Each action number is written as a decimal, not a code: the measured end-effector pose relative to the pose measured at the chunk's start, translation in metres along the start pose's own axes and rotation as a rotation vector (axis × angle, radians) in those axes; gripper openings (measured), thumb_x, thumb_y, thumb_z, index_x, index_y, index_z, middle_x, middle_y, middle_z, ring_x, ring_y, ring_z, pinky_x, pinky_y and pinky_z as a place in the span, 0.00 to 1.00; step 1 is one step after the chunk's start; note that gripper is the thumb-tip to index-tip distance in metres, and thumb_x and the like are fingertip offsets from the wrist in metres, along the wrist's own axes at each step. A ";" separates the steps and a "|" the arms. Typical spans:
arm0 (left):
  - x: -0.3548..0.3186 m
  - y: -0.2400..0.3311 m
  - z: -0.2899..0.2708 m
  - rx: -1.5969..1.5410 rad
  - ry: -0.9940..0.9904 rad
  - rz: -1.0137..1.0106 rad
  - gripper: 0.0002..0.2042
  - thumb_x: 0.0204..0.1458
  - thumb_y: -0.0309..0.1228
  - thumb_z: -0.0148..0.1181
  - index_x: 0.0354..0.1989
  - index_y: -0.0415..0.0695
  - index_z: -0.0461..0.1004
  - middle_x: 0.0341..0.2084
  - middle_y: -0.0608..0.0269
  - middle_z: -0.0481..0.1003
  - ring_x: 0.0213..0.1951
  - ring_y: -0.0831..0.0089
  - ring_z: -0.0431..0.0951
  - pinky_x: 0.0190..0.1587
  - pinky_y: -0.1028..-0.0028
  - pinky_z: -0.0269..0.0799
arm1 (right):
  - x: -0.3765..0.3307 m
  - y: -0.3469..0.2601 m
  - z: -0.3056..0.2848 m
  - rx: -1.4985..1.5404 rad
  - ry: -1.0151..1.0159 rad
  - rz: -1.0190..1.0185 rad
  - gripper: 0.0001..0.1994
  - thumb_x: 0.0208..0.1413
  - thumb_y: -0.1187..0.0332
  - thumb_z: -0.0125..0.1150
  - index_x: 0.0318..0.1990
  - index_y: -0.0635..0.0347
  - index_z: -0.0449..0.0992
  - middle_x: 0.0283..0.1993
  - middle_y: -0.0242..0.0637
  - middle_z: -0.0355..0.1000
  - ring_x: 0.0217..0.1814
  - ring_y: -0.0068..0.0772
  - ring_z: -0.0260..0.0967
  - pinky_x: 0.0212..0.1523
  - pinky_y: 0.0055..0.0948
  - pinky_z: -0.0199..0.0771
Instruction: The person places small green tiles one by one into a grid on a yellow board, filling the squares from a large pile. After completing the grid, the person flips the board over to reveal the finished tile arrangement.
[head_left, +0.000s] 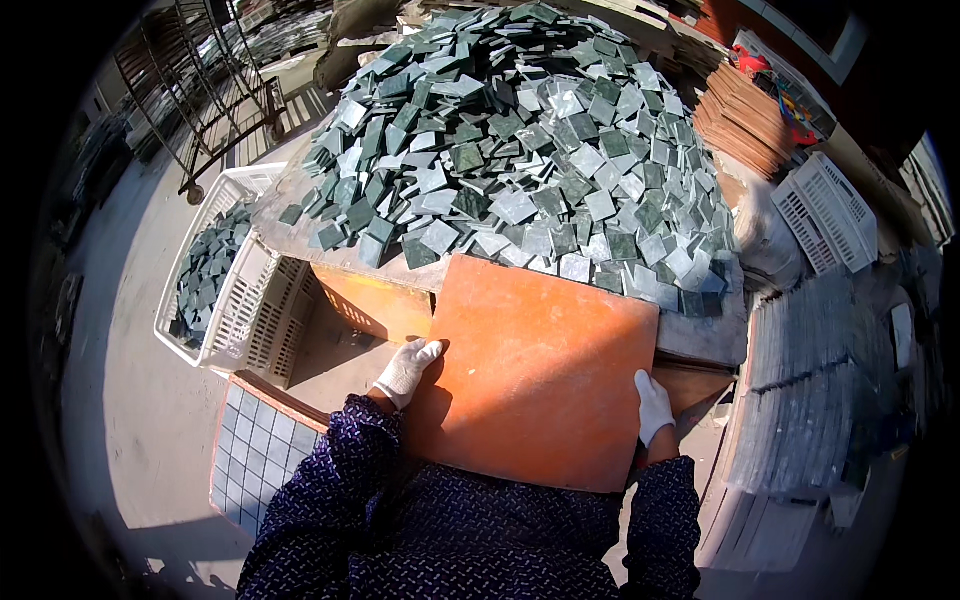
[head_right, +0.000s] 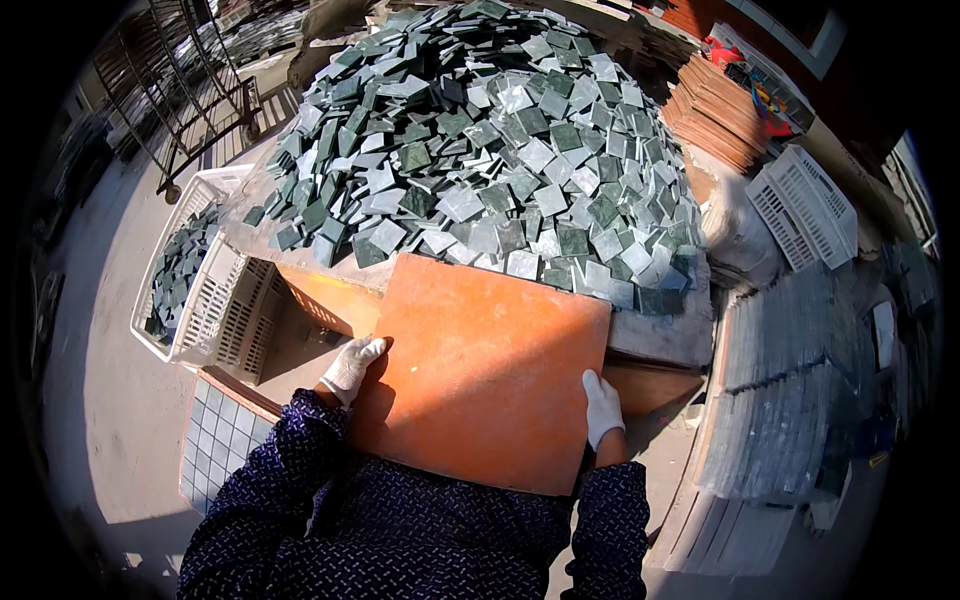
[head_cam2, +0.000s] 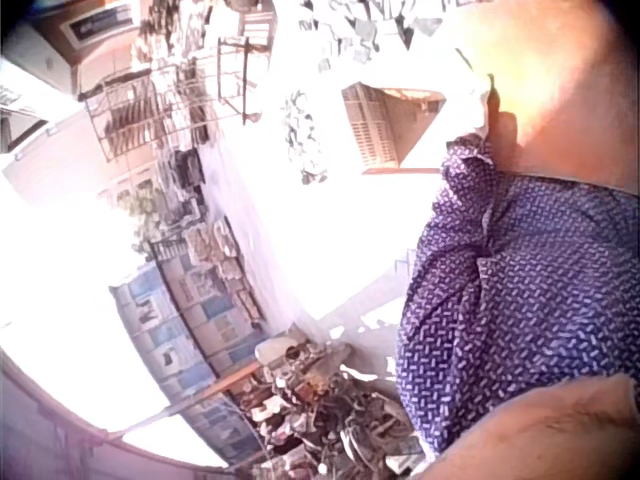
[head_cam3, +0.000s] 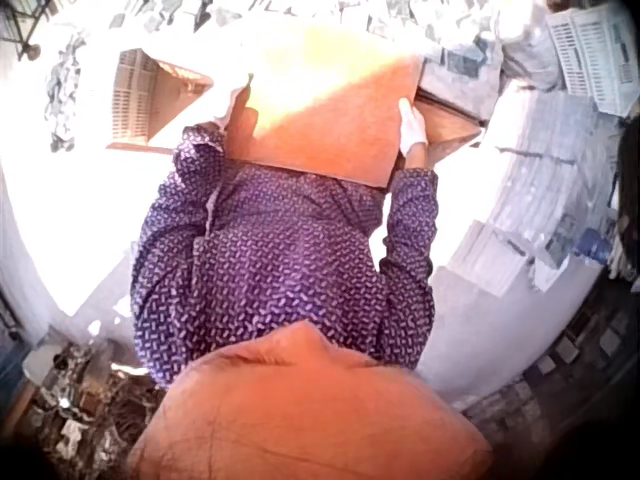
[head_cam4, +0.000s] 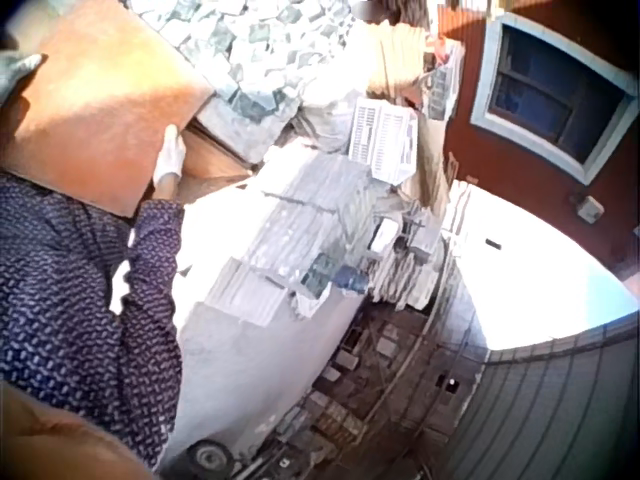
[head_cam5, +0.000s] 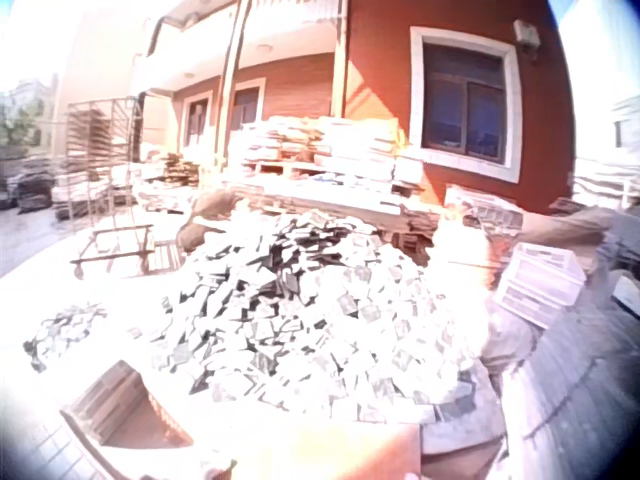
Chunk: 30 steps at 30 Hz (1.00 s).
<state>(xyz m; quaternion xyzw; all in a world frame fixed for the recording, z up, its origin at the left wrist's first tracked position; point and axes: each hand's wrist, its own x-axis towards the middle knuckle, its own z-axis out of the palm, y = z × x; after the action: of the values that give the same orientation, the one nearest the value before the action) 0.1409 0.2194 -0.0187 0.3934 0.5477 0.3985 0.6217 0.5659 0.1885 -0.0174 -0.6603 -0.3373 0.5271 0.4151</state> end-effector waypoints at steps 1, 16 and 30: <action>-0.005 -0.001 -0.002 0.020 0.000 -0.007 0.17 0.60 0.42 0.55 0.46 0.39 0.74 0.28 0.75 0.70 0.29 0.83 0.65 0.32 0.80 0.62 | 0.000 0.007 -0.001 -0.031 0.020 -0.014 0.25 0.63 0.54 0.48 0.51 0.72 0.72 0.45 0.39 0.74 0.45 0.30 0.68 0.49 0.31 0.68; 0.005 0.015 -0.002 -0.211 -0.178 -0.408 0.23 0.54 0.37 0.62 0.54 0.37 0.71 0.48 0.58 0.74 0.47 0.69 0.74 0.50 0.70 0.70 | -0.019 -0.010 0.000 0.421 -0.324 0.240 0.18 0.57 0.70 0.60 0.55 0.63 0.69 0.50 0.37 0.72 0.48 0.35 0.72 0.49 0.35 0.74; -0.026 0.149 -0.003 -0.033 -0.238 0.464 0.19 0.50 0.34 0.66 0.49 0.39 0.73 0.31 0.66 0.76 0.32 0.77 0.75 0.37 0.75 0.72 | -0.062 -0.148 -0.014 -0.076 -0.126 -0.584 0.16 0.50 0.72 0.66 0.46 0.68 0.74 0.44 0.36 0.75 0.44 0.29 0.72 0.45 0.28 0.73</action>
<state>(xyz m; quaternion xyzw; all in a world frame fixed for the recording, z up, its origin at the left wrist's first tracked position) 0.1259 0.2516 0.1287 0.5423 0.3593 0.4904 0.5800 0.5647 0.1941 0.1432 -0.5164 -0.5575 0.4123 0.5026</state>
